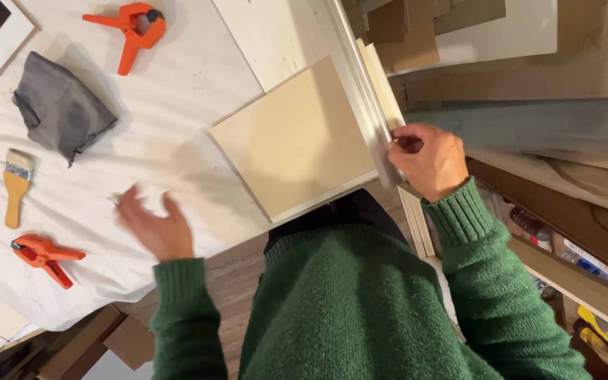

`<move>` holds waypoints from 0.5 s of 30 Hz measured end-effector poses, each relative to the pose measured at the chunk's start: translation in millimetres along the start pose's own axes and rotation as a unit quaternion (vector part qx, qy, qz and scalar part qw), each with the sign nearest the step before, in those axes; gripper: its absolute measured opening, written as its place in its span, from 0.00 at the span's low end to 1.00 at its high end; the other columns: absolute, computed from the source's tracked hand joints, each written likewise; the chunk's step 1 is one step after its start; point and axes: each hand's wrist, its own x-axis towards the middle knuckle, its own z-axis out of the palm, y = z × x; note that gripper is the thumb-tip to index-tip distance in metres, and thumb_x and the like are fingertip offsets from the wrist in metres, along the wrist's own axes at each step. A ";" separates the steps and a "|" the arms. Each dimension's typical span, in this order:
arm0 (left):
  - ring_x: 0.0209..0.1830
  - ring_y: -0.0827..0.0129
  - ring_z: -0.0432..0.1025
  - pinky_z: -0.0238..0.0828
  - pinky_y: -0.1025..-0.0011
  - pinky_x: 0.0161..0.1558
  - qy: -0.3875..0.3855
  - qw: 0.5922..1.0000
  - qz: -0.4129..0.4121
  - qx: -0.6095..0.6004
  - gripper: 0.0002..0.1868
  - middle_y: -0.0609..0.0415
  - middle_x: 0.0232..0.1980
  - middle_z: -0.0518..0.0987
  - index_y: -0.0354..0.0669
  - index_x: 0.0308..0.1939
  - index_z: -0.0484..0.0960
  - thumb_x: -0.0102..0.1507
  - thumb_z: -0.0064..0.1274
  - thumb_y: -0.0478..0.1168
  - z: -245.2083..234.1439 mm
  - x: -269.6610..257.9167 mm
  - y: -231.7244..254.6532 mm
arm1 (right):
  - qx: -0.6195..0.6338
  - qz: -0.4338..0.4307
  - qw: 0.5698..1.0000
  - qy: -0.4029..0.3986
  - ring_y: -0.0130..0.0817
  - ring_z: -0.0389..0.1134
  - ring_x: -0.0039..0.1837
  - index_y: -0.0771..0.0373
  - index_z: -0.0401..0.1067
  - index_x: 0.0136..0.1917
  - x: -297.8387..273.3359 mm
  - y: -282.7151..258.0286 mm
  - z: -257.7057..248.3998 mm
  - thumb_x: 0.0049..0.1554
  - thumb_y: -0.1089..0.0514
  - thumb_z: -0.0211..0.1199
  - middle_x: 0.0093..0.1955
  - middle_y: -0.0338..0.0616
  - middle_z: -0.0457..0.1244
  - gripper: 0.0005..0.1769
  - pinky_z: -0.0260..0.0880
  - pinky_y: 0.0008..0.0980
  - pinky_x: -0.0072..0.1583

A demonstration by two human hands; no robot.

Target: The person is using a utility knife and a metal straight edge to cut a piece of cream-colored matboard on a workbench.

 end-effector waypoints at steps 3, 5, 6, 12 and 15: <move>0.45 0.70 0.74 0.76 0.72 0.47 -0.152 0.958 -0.051 -0.237 0.19 0.52 0.54 0.81 0.40 0.64 0.76 0.69 0.51 0.29 20.6 -12.9 52.4 | 0.044 0.046 0.997 -0.052 0.31 0.75 0.44 0.69 0.78 0.53 -4.5 -1.5 21.3 0.52 0.55 0.68 0.43 0.48 0.73 0.18 0.76 0.31 0.48; 0.49 0.72 0.75 0.76 0.73 0.51 -0.249 0.887 -0.062 -0.384 0.23 0.53 0.57 0.79 0.41 0.67 0.69 0.68 0.51 0.30 23.0 -21.0 102.6 | 0.072 0.036 0.993 -0.084 0.31 0.75 0.44 0.70 0.77 0.53 -9.1 -12.1 44.2 0.53 0.55 0.69 0.44 0.49 0.73 0.19 0.76 0.30 0.49; 0.54 0.75 0.75 0.76 0.75 0.54 -0.340 0.783 -0.071 -0.516 0.28 0.54 0.59 0.78 0.43 0.70 0.62 0.67 0.51 0.31 25.3 -24.6 128.7 | 0.100 0.028 0.988 -0.111 0.31 0.75 0.45 0.71 0.75 0.53 -12.1 -16.7 54.7 0.54 0.55 0.69 0.44 0.50 0.73 0.19 0.76 0.29 0.49; 0.44 0.73 0.73 0.74 0.74 0.46 -0.345 0.844 -0.102 -0.398 0.19 0.52 0.51 0.80 0.40 0.62 0.79 0.66 0.51 0.29 50.2 3.1 89.0 | 0.198 -0.056 0.959 -0.196 0.30 0.74 0.43 0.68 0.74 0.58 -34.1 -73.7 78.9 0.56 0.59 0.64 0.42 0.47 0.72 0.18 0.76 0.29 0.48; 0.44 0.74 0.75 0.73 0.75 0.47 -0.254 0.928 -0.014 -0.273 0.16 0.54 0.46 0.82 0.39 0.58 0.80 0.67 0.49 0.29 25.4 52.5 52.8 | 0.201 -0.061 0.959 -0.192 0.27 0.74 0.46 0.67 0.76 0.56 -39.9 -57.8 73.6 0.58 0.57 0.66 0.45 0.45 0.73 0.15 0.76 0.28 0.50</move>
